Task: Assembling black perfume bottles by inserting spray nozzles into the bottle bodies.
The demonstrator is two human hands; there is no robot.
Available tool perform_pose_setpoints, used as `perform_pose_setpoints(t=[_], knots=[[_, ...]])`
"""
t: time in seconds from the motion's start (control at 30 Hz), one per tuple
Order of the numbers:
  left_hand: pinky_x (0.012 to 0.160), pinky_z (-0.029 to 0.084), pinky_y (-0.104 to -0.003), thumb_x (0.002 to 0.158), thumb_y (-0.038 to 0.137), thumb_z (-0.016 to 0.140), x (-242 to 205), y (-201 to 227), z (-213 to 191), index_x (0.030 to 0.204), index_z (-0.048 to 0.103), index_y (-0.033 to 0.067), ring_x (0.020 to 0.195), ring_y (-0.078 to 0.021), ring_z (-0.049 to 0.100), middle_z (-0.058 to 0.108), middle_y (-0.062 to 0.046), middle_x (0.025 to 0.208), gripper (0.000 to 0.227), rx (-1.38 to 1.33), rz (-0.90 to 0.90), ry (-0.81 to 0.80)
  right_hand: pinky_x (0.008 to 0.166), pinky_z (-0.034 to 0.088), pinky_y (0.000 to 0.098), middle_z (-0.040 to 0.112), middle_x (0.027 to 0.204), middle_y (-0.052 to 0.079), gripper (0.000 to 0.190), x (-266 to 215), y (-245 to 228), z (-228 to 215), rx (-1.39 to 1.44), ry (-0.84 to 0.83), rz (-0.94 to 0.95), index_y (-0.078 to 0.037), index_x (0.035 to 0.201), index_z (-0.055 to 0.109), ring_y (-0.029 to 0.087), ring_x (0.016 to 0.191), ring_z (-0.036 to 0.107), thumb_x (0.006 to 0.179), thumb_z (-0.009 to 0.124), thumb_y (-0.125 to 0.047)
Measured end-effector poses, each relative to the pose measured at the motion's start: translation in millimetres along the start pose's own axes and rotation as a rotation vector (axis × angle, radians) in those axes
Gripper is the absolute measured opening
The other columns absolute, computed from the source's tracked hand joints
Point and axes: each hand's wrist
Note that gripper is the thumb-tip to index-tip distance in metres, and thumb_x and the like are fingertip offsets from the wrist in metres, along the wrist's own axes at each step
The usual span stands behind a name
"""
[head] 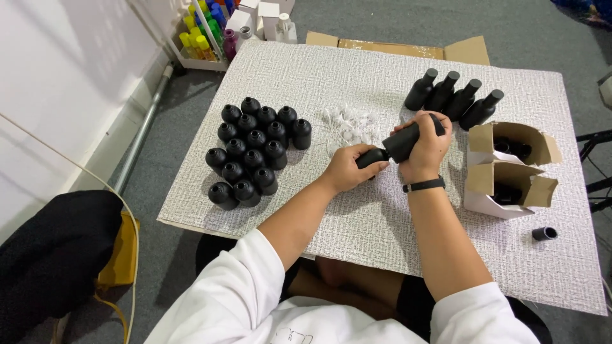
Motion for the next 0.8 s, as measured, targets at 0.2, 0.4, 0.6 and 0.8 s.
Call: perform_pose_setpoints(t=[0.2,0.4,0.6,0.8], knots=[[0.046,0.055,-0.025,0.084,0.033,0.084,0.1,3.3,1.2,0.106,0.072,-0.0043,0.061,-0.0187,0.072,0.072,-0.016,0.069,0.045,0.003,0.04,0.011,0.055,0.067,0.0406,0.064,0.065,0.011,0.018,3.0,3.6,-2.7,0.021,0.013,-0.002,-0.01,0.097,0.055,0.025,0.058,0.072,0.089,0.071,-0.008],[0.044,0.055,-0.025,0.084,0.032,0.084,0.7,3.9,-0.1,0.106,0.072,-0.0046,0.06,-0.0197,0.072,0.072,-0.017,0.068,0.044,-0.034,0.027,0.018,0.056,0.067,0.0408,0.064,0.065,0.01,0.019,3.5,5.5,-2.3,0.024,0.014,-0.021,-0.01,0.097,0.054,0.024,0.059,0.072,0.09,0.071,-0.01],[0.044,0.053,-0.025,0.083,0.029,0.085,1.4,2.0,2.5,0.105,0.072,-0.0048,0.058,-0.021,0.072,0.071,-0.017,0.065,0.042,-0.024,0.048,0.039,0.056,0.067,0.0396,0.065,0.064,0.009,0.018,3.1,4.2,-1.6,0.024,0.003,-0.025,-0.012,0.096,0.054,0.024,0.059,0.072,0.09,0.071,-0.011],[0.044,0.053,-0.025,0.083,0.03,0.084,0.6,2.3,2.3,0.105,0.072,-0.0039,0.057,-0.02,0.072,0.071,-0.017,0.066,0.042,-0.021,0.053,0.04,0.056,0.067,0.0403,0.065,0.064,0.009,0.019,2.7,6.1,-2.8,0.037,0.004,-0.02,-0.012,0.096,0.054,0.025,0.059,0.072,0.09,0.072,-0.013]])
Point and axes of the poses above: each hand's wrist, its own x-axis towards the middle knuckle, its own z-axis out of the palm, y = z × x
